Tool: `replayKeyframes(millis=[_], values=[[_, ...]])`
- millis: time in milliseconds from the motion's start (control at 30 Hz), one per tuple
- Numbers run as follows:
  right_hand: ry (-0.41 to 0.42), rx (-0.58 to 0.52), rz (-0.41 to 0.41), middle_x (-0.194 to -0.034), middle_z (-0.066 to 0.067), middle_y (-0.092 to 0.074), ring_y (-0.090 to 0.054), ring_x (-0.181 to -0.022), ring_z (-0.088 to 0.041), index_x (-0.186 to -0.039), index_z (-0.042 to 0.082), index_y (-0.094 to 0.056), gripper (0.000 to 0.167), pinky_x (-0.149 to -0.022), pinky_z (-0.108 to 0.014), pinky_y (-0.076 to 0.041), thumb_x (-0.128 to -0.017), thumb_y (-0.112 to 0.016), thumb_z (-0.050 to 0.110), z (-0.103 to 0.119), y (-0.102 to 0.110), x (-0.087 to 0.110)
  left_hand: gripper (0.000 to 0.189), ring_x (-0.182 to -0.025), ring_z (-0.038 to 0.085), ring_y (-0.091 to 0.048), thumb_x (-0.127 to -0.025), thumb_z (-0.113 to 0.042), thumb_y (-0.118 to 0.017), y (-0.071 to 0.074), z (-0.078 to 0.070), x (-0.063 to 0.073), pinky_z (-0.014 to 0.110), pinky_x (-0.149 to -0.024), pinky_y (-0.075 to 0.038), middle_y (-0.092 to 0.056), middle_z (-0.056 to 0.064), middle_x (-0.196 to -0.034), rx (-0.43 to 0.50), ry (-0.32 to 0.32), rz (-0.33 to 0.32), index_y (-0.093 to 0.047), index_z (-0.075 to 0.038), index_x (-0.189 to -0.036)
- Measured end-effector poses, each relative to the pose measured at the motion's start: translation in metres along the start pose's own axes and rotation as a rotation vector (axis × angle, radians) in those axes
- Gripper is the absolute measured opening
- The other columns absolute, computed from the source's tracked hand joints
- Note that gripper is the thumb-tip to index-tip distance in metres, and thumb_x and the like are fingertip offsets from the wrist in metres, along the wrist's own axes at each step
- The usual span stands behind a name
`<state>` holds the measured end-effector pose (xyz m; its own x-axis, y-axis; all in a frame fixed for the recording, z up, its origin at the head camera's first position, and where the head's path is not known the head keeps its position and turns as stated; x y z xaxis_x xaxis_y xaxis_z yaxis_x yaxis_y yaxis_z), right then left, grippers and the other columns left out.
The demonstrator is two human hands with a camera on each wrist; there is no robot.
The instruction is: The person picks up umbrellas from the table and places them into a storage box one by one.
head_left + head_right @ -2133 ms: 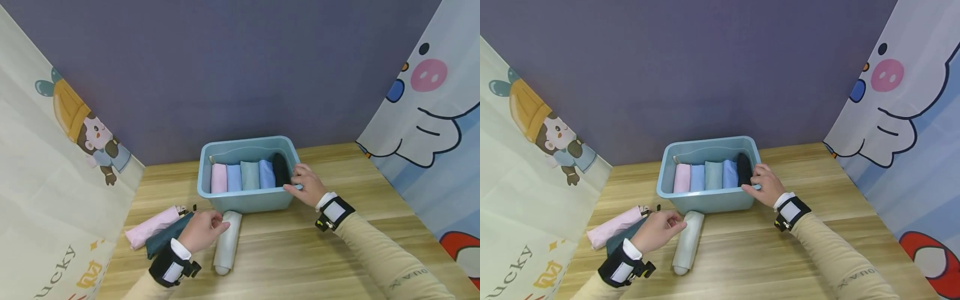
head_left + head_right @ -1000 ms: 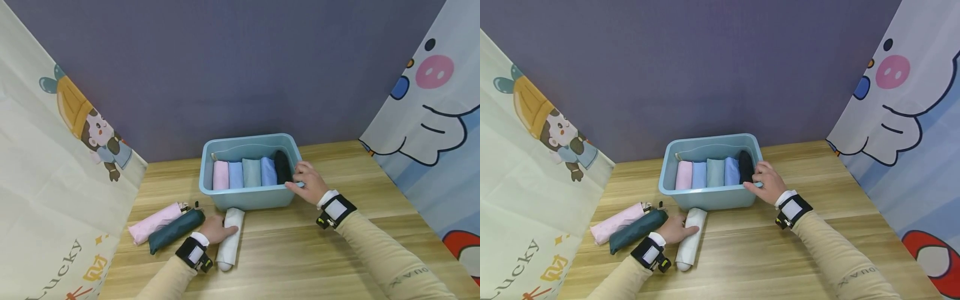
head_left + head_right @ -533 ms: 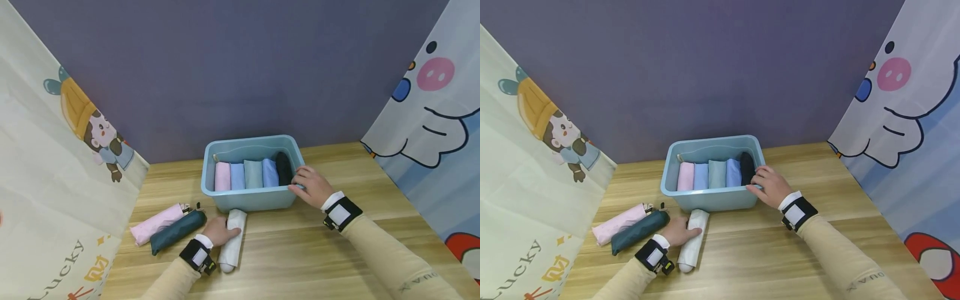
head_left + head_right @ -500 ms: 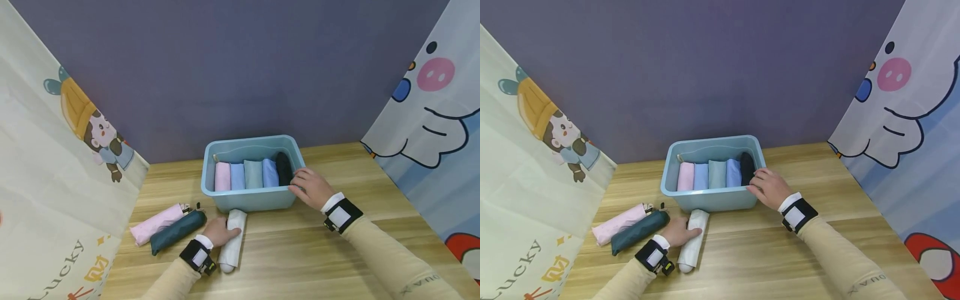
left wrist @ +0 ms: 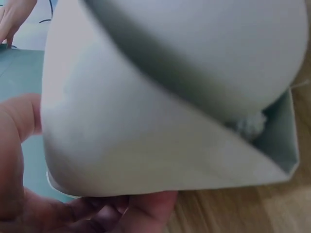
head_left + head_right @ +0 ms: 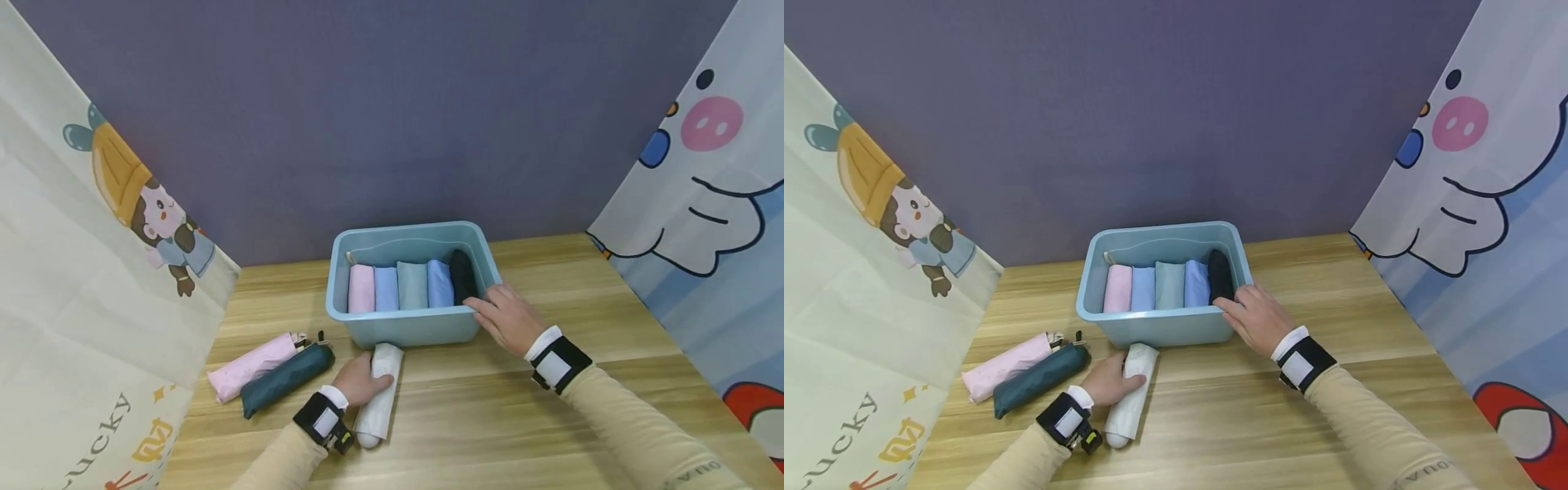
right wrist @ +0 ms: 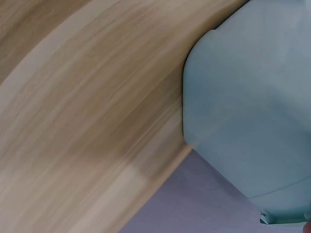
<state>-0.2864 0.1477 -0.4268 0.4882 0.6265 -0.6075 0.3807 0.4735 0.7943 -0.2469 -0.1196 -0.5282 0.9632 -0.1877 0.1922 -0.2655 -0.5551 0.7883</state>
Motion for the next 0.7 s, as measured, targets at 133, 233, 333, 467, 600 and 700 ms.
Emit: replayKeyframes(millis=[133, 233, 333, 467, 600, 700], values=[[-0.018, -0.014, -0.004, -0.079, -0.003, -0.045, -0.049, -0.077, -0.023, -0.119, 0.015, -0.061, 0.045, -0.091, -0.057, -0.044, -0.105, -0.028, 0.041, 0.0, 0.001, 0.0, 0.056, -0.078, 0.024, -0.059, -0.077, -0.032, -0.073, -0.002, 0.001, -0.001, 0.039, -0.066, -0.05, -0.063, 0.014, -0.093, 0.025, -0.005, 0.009, -0.055, 0.006, -0.113], [-0.031, -0.016, 0.004, -0.079, -0.003, -0.046, -0.049, -0.077, -0.023, -0.118, 0.016, -0.062, 0.045, -0.09, -0.055, -0.045, -0.105, -0.028, 0.041, 0.0, 0.001, -0.001, 0.058, -0.079, 0.023, -0.059, -0.076, -0.031, -0.073, -0.003, 0.0, 0.0, 0.038, -0.067, -0.051, -0.063, 0.014, -0.096, 0.044, -0.008, 0.015, -0.054, 0.006, -0.116], [-0.032, -0.022, 0.006, -0.079, -0.003, -0.046, -0.049, -0.079, -0.024, -0.117, 0.015, -0.062, 0.045, -0.089, -0.052, -0.045, -0.105, -0.027, 0.042, 0.001, 0.001, -0.001, 0.059, -0.079, 0.023, -0.06, -0.076, -0.03, -0.072, 0.002, -0.003, 0.004, 0.037, -0.066, -0.051, -0.063, 0.015, -0.097, 0.068, -0.001, 0.018, -0.052, 0.006, -0.118], [-0.025, -0.032, -0.008, -0.078, -0.004, -0.046, -0.05, -0.079, -0.025, -0.116, 0.014, -0.062, 0.045, -0.086, -0.051, -0.045, -0.105, -0.028, 0.041, 0.001, 0.002, -0.001, 0.058, -0.076, 0.022, -0.06, -0.077, -0.03, -0.073, 0.012, -0.014, 0.01, 0.034, -0.062, -0.051, -0.062, 0.014, -0.094, 0.082, -0.01, 0.021, -0.051, 0.006, -0.116], [-0.027, -0.038, -0.014, -0.078, -0.004, -0.045, -0.048, -0.076, -0.024, -0.116, 0.014, -0.063, 0.044, -0.085, -0.051, -0.045, -0.105, -0.029, 0.041, 0.001, 0.003, -0.001, 0.054, -0.071, 0.02, -0.059, -0.077, -0.029, -0.074, 0.021, -0.027, 0.016, 0.031, -0.056, -0.051, -0.061, 0.012, -0.09, 0.093, -0.032, 0.025, -0.051, 0.005, -0.113], [-0.029, -0.038, -0.012, -0.078, -0.004, -0.045, -0.048, -0.076, -0.024, -0.117, 0.014, -0.063, 0.045, -0.086, -0.052, -0.045, -0.105, -0.029, 0.041, 0.0, 0.002, -0.001, 0.054, -0.069, 0.019, -0.059, -0.077, -0.029, -0.074, 0.027, -0.036, 0.019, 0.03, -0.054, -0.05, -0.06, 0.011, -0.088, 0.092, -0.049, 0.028, -0.051, 0.004, -0.112]])
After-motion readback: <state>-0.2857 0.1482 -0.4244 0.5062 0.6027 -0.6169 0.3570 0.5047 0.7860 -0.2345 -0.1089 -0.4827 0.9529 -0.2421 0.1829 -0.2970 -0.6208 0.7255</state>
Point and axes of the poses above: each hand's wrist, its own x-axis away from the middle knuckle, its own y-axis out of the back of the hand, z = x × y, the point moved 9 cm from there along -x, towards the middle knuckle
